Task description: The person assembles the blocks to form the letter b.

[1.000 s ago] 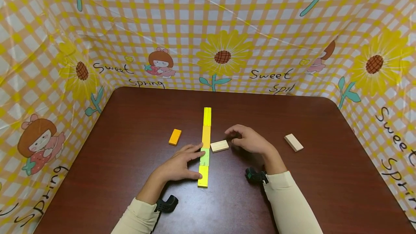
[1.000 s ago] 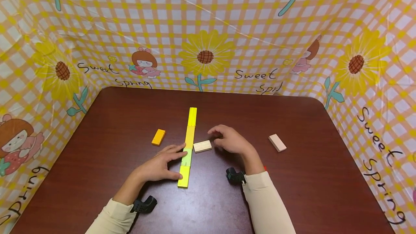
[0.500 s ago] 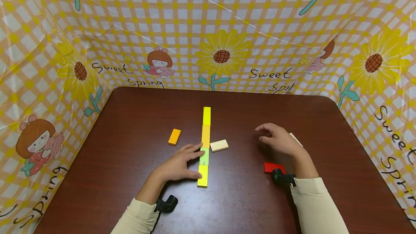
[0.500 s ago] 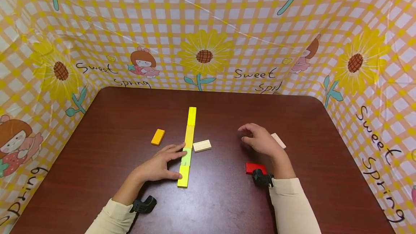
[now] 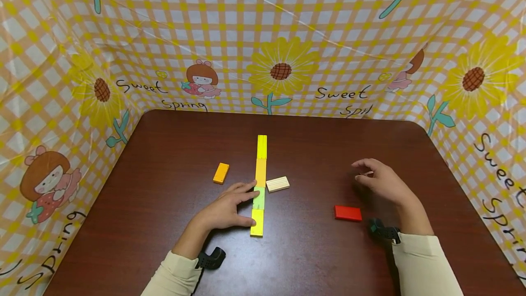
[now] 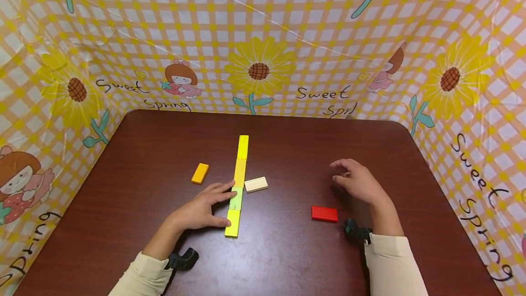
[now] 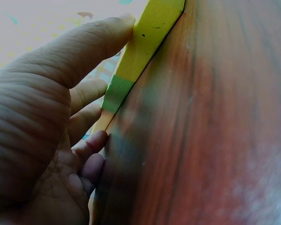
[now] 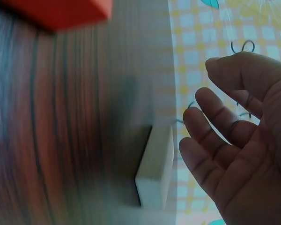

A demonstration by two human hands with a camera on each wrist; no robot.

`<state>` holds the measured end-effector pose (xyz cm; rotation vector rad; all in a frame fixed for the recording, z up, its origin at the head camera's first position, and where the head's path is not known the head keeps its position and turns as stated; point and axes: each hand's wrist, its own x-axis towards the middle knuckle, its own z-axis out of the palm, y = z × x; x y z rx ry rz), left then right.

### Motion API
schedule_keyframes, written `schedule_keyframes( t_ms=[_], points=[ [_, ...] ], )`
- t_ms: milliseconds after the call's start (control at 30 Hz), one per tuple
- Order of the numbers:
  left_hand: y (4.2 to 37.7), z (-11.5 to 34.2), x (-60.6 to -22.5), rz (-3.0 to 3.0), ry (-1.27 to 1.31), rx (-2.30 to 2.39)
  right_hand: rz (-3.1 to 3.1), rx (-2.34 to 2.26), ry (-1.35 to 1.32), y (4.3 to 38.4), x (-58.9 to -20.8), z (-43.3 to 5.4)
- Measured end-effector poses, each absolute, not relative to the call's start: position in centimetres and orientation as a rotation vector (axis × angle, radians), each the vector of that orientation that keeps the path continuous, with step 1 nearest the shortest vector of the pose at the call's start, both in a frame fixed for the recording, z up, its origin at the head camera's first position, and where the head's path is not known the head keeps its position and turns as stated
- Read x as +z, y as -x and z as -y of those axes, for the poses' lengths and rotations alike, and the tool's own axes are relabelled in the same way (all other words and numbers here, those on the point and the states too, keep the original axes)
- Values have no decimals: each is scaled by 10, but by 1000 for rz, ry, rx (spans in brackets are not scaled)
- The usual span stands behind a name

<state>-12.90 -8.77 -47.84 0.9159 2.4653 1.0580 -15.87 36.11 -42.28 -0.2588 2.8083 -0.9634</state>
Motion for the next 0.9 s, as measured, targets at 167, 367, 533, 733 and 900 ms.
schedule_keyframes(
  t_ms=[167, 367, 533, 733, 900],
  points=[
    [129, 87, -479, -2474, -917, 1048, -2845, -930, 227, 156, -424, -375],
    [129, 87, -479, -2472, -907, 1050, -2925, -793, 254, 158, -428, -389],
    [129, 87, -479, -2478, -902, 1045, -2933, -755, 296, 160, -429, -395],
    [128, 87, -479, -2479, -912, 1043, -2872, -752, 266, 160, -436, -399],
    [128, 87, -479, -2481, -905, 1039, -2856, -773, 240, 161, -440, -399]
  ],
)
